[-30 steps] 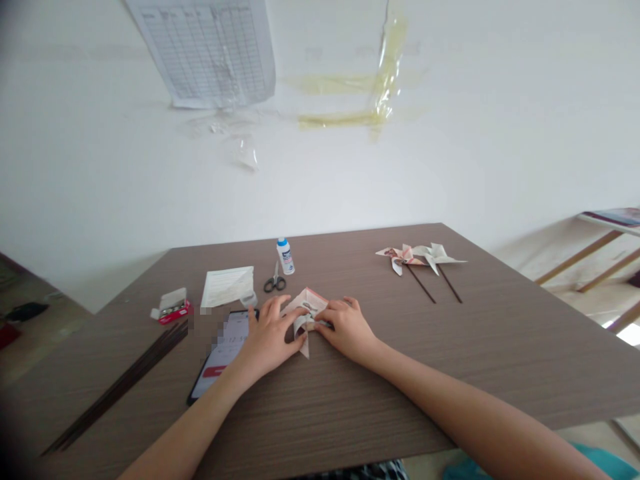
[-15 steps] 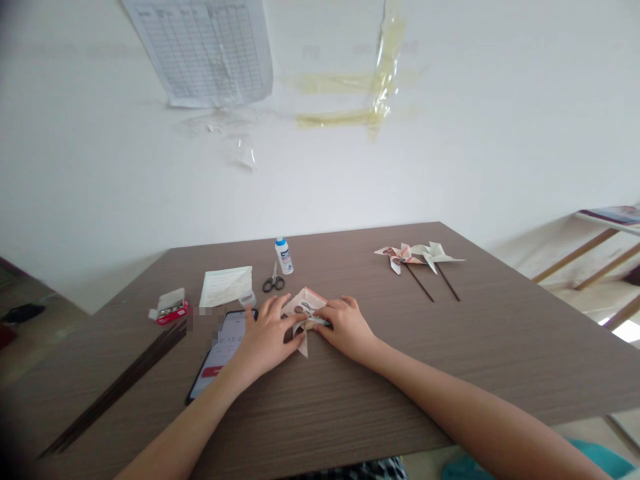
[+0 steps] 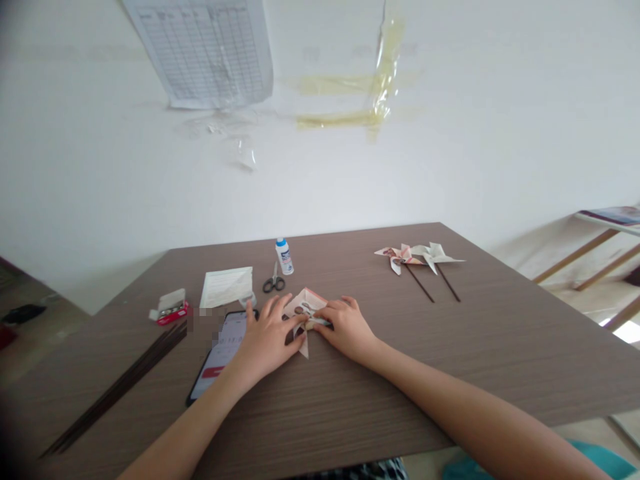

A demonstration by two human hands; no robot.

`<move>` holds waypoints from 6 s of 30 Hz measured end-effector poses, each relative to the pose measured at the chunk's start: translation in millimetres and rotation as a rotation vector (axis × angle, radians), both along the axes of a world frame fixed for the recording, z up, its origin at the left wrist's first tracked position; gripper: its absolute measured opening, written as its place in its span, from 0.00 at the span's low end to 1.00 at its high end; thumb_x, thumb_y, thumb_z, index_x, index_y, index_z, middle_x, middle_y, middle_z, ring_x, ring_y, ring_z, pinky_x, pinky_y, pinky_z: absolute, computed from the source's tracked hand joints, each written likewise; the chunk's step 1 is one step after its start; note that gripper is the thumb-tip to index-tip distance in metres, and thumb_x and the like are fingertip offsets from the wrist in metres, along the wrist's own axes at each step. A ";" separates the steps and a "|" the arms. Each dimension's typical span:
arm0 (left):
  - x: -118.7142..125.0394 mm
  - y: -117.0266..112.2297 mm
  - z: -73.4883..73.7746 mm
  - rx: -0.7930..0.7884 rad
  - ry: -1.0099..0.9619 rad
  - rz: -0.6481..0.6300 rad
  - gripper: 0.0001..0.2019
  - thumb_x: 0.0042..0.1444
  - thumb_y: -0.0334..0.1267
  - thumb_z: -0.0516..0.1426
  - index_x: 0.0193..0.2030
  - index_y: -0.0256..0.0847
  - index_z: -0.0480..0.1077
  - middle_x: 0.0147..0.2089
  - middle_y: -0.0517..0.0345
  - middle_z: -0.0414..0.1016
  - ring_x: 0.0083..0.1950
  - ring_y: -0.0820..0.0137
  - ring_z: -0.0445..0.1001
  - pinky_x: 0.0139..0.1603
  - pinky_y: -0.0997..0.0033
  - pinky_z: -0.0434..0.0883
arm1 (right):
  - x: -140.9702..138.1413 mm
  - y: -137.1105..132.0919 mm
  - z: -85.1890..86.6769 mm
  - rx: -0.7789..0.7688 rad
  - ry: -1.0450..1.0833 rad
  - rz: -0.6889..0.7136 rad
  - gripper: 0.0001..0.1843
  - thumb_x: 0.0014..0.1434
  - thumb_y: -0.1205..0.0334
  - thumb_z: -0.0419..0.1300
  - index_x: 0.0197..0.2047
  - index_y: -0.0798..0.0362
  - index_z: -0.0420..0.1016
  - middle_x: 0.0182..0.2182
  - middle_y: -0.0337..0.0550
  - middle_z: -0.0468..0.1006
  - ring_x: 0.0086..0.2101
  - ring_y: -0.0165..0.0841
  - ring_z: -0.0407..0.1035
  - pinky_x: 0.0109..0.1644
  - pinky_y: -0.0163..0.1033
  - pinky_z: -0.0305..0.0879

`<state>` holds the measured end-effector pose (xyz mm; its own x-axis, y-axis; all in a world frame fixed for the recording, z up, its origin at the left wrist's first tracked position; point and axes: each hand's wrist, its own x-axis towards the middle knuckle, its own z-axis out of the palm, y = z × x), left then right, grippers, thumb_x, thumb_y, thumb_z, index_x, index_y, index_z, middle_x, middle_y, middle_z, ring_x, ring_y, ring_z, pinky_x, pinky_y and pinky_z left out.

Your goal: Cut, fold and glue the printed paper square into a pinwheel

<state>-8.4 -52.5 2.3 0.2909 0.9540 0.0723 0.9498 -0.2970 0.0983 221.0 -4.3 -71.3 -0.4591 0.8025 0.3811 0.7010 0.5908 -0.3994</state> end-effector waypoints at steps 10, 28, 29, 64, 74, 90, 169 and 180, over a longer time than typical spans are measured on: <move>-3.8 7.4 -4.5 -0.057 -0.062 0.063 0.22 0.73 0.44 0.71 0.71 0.56 0.85 0.92 0.41 0.61 0.90 0.33 0.61 0.86 0.05 0.48 | 1.2 0.4 -0.7 -0.006 -0.006 0.000 0.08 0.79 0.56 0.72 0.56 0.43 0.93 0.47 0.46 0.93 0.50 0.46 0.87 0.76 0.64 0.68; -1.8 5.8 -2.4 -0.060 -0.043 0.030 0.21 0.74 0.43 0.69 0.70 0.67 0.87 0.92 0.49 0.64 0.88 0.29 0.65 0.85 0.04 0.51 | -0.6 -0.8 3.1 -0.060 0.003 -0.002 0.10 0.79 0.58 0.71 0.57 0.44 0.94 0.46 0.48 0.92 0.50 0.48 0.87 0.77 0.68 0.67; -1.5 5.9 -1.7 -0.064 -0.043 0.031 0.21 0.74 0.43 0.69 0.70 0.67 0.87 0.92 0.49 0.64 0.89 0.29 0.65 0.85 0.04 0.51 | -0.3 -0.5 1.9 -0.050 0.005 0.001 0.10 0.79 0.58 0.71 0.57 0.44 0.94 0.46 0.48 0.92 0.50 0.47 0.87 0.77 0.67 0.67; -2.2 3.4 -12.7 0.006 -0.107 0.049 0.19 0.73 0.42 0.71 0.68 0.59 0.88 0.89 0.44 0.67 0.86 0.34 0.69 0.85 0.04 0.51 | 1.7 1.0 1.2 -0.009 0.003 -0.001 0.09 0.79 0.57 0.71 0.55 0.44 0.94 0.45 0.46 0.92 0.49 0.45 0.87 0.76 0.63 0.68; 1.0 3.0 -4.5 -0.032 -0.084 0.059 0.17 0.72 0.41 0.69 0.64 0.59 0.91 0.89 0.47 0.68 0.85 0.28 0.69 0.85 0.04 0.52 | 1.7 1.2 1.1 -0.011 0.004 0.004 0.09 0.79 0.56 0.71 0.55 0.44 0.94 0.45 0.47 0.92 0.49 0.45 0.86 0.76 0.62 0.68; -0.6 7.0 -10.6 -0.028 -0.099 0.078 0.27 0.72 0.43 0.72 0.76 0.58 0.81 0.90 0.40 0.64 0.89 0.36 0.65 0.86 0.07 0.53 | 2.6 2.1 -0.1 -0.013 0.003 0.005 0.08 0.79 0.56 0.71 0.55 0.43 0.93 0.45 0.45 0.92 0.48 0.45 0.87 0.77 0.65 0.68; -7.1 5.2 -1.1 -0.128 -0.150 -0.034 0.18 0.72 0.41 0.72 0.66 0.58 0.89 0.93 0.44 0.60 0.90 0.32 0.63 0.85 0.01 0.44 | 26.2 24.8 11.9 -0.043 0.037 0.050 0.23 0.79 0.68 0.61 0.69 0.43 0.88 0.67 0.51 0.90 0.66 0.49 0.84 0.80 0.65 0.72; -10.4 6.4 5.6 -0.166 -0.143 0.006 0.23 0.73 0.33 0.68 0.70 0.59 0.87 0.94 0.44 0.57 0.90 0.35 0.62 0.86 0.05 0.49 | 24.8 13.6 21.1 -0.168 -0.157 0.173 0.29 0.76 0.74 0.60 0.71 0.43 0.88 0.74 0.53 0.84 0.77 0.51 0.74 0.87 0.80 0.53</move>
<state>-18.7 -46.2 7.9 0.2834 0.9579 -0.0458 0.9242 -0.2600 0.2797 245.8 9.3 -50.2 -0.6379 0.7527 0.1629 0.6562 0.6419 -0.3967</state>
